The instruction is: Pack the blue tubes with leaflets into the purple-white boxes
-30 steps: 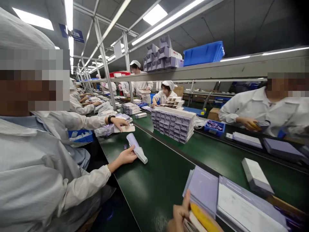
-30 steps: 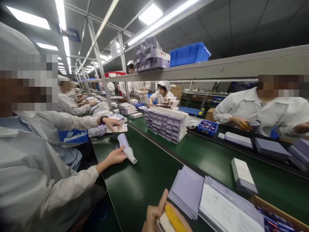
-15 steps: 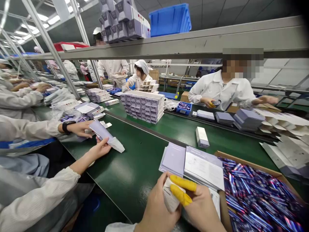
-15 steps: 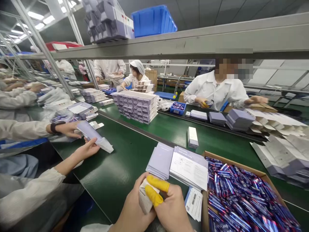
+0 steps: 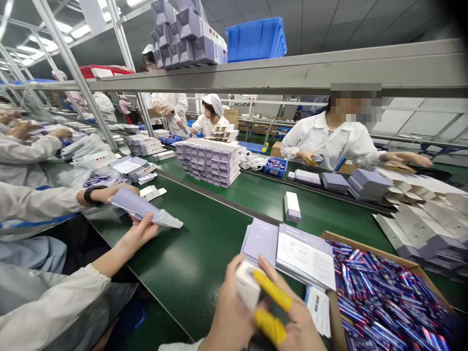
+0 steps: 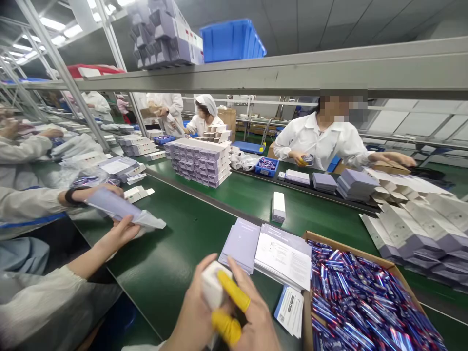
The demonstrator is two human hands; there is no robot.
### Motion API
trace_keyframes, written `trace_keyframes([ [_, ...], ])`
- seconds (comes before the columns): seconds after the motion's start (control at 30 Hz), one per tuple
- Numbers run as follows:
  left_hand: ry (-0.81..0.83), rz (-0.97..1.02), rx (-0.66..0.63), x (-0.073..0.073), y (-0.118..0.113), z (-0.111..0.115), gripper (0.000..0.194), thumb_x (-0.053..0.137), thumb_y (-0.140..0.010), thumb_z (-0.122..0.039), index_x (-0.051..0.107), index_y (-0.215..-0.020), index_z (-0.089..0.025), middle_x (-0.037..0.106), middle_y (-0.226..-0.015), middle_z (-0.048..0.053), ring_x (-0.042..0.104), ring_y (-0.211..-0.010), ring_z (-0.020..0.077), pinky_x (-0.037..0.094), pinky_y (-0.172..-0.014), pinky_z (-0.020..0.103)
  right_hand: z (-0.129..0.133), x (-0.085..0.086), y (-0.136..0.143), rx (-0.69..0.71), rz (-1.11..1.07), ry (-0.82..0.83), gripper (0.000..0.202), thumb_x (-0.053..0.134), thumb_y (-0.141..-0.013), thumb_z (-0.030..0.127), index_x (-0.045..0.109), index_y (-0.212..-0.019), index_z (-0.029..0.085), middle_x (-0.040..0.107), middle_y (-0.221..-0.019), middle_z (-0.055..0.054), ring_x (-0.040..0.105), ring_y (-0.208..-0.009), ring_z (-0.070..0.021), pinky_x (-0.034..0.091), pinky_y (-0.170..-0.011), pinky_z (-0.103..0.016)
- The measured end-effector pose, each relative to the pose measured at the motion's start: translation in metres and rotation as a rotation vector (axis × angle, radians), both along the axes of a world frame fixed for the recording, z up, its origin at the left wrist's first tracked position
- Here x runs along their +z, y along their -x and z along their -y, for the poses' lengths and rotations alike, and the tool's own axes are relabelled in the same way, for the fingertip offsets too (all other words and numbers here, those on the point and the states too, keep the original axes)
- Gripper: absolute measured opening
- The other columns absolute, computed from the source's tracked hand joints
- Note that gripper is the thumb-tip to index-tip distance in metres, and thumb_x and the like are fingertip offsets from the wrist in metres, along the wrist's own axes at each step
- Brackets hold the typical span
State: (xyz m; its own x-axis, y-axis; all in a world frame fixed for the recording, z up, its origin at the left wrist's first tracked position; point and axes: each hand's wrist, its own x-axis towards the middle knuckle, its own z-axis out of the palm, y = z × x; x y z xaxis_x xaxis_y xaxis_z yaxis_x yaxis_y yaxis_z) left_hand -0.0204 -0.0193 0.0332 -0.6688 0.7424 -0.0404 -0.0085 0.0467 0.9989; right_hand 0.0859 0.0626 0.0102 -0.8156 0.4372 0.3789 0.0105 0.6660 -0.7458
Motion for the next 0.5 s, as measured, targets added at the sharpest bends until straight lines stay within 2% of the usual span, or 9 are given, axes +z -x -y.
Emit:
trace_keyframes([
  [0.1,-0.21,0.305,0.138,0.004,0.007,0.004,0.077,0.06,-0.065,-0.048,0.022,-0.128,-0.025,0.057,-0.101,0.008,0.059,-0.081,0.0216,0.047,-0.075,0.036,0.025,-0.014,-0.002,-0.091,0.083,0.445,0.06,0.065,-0.067,0.031,0.044,-0.123,0.026,0.057,-0.113,-0.008,0.049,-0.109,-0.0254,0.042,-0.089,-0.034],
  [0.17,-0.38,0.39,0.143,0.008,0.012,0.004,0.077,0.045,-0.069,-0.062,0.014,-0.131,-0.03,0.049,-0.117,0.01,0.055,-0.095,0.025,0.045,-0.08,0.04,0.032,-0.011,0.001,-0.111,0.047,0.653,0.063,0.067,-0.064,0.034,0.044,-0.122,0.026,0.062,-0.103,-0.008,0.057,-0.097,-0.0247,0.047,-0.083,-0.033],
  [0.23,-0.433,0.299,0.146,0.01,0.017,0.003,0.074,0.036,-0.071,-0.066,0.014,-0.131,-0.03,0.035,-0.131,0.01,0.044,-0.112,0.0263,0.04,-0.089,0.041,0.019,0.007,0.006,-0.144,-0.063,0.834,0.07,0.064,-0.066,0.038,0.034,-0.127,0.02,0.063,-0.098,-0.01,0.062,-0.082,-0.0238,0.051,-0.073,-0.035],
  [0.3,-0.328,0.176,0.124,0.005,0.021,0.002,0.068,0.035,-0.074,-0.063,0.019,-0.13,-0.027,0.031,-0.134,0.01,0.038,-0.118,0.025,0.036,-0.094,0.038,-0.02,0.034,0.011,-0.235,-0.195,1.002,0.071,0.058,-0.071,0.039,0.026,-0.129,0.015,0.064,-0.09,-0.011,0.063,-0.067,-0.0228,0.053,-0.061,-0.038],
  [0.33,-0.24,0.14,0.104,0.001,0.023,0.002,0.066,0.036,-0.075,-0.061,0.022,-0.128,-0.025,0.031,-0.133,0.011,0.039,-0.117,0.0246,0.037,-0.094,0.037,-0.047,0.046,0.014,-0.318,-0.273,1.027,0.069,0.061,-0.068,0.037,0.031,-0.125,0.013,0.065,-0.086,-0.01,0.063,-0.065,-0.0224,0.053,-0.059,-0.037],
  [0.4,-0.053,0.113,0.066,-0.01,0.026,0.004,0.061,0.04,-0.075,-0.057,0.027,-0.125,-0.024,0.033,-0.132,0.012,0.044,-0.112,0.0242,0.041,-0.089,0.035,-0.107,0.064,0.017,-0.442,-0.407,0.923,0.058,0.064,-0.066,0.035,0.042,-0.115,0.014,0.065,-0.085,-0.009,0.063,-0.068,-0.0211,0.052,-0.064,-0.036],
  [0.43,0.026,0.109,0.054,-0.016,0.027,0.005,0.059,0.042,-0.075,-0.055,0.029,-0.123,-0.024,0.033,-0.132,0.012,0.046,-0.11,0.0239,0.043,-0.087,0.034,-0.137,0.069,0.018,-0.538,-0.404,0.816,0.05,0.064,-0.065,0.035,0.048,-0.107,0.014,0.065,-0.082,-0.008,0.063,-0.067,-0.0208,0.052,-0.062,-0.035],
  [0.5,0.138,0.098,0.027,-0.028,0.028,0.007,0.058,0.046,-0.073,-0.053,0.033,-0.122,-0.024,0.033,-0.131,0.012,0.047,-0.107,0.0233,0.045,-0.083,0.032,-0.185,0.069,0.014,-0.708,-0.211,0.484,0.033,0.06,-0.065,0.039,0.058,-0.082,0.011,0.063,-0.065,-0.009,0.062,-0.057,-0.0203,0.051,-0.053,-0.033],
])
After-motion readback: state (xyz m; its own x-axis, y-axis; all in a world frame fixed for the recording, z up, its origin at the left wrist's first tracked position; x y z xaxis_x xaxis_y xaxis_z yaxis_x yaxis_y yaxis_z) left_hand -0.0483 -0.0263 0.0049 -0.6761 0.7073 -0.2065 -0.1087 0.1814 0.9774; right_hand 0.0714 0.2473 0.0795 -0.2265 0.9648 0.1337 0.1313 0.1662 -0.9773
